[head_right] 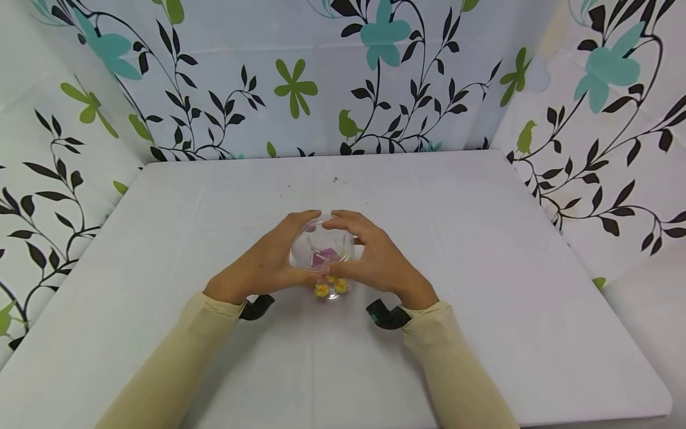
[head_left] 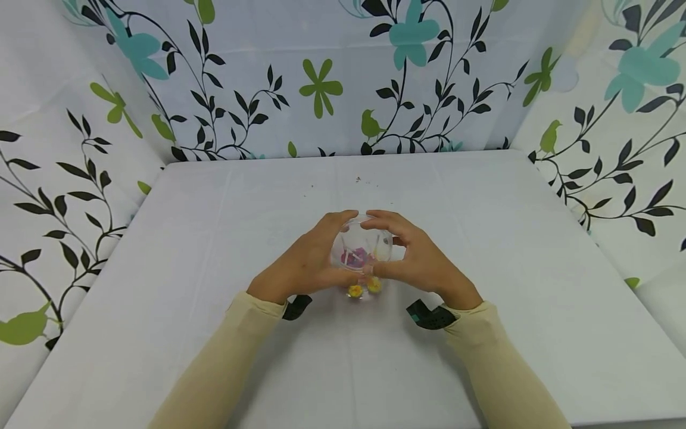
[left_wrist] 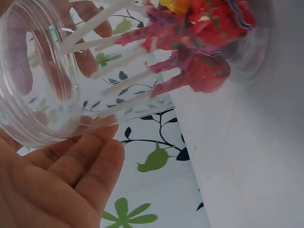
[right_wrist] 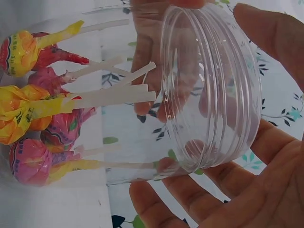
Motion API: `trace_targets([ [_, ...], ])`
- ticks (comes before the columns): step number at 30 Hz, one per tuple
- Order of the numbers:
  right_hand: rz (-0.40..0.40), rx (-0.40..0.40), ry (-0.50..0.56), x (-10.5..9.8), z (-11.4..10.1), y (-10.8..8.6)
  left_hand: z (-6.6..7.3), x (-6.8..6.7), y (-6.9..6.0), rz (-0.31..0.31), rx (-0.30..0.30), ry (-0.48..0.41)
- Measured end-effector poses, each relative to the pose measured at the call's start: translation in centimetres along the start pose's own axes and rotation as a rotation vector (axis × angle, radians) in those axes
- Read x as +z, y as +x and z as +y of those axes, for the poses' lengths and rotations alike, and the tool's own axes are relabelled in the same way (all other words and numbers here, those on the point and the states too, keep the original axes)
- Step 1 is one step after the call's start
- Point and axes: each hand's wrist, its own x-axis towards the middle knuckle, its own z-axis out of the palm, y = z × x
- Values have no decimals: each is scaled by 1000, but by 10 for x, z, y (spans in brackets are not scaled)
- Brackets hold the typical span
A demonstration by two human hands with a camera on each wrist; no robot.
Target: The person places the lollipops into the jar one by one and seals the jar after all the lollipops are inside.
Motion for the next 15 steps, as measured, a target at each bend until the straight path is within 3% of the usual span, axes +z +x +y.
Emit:
trace_targets([
  [3, -30, 3, -25, 2, -2, 4, -4, 2, -2, 0, -42, -36],
  [8, -43, 5, -106, 2, -3, 8, -9, 5, -3, 13, -34, -75],
  [15, -46, -10, -72, -1, 3, 10, -11, 7, -3, 31, -60, -122],
])
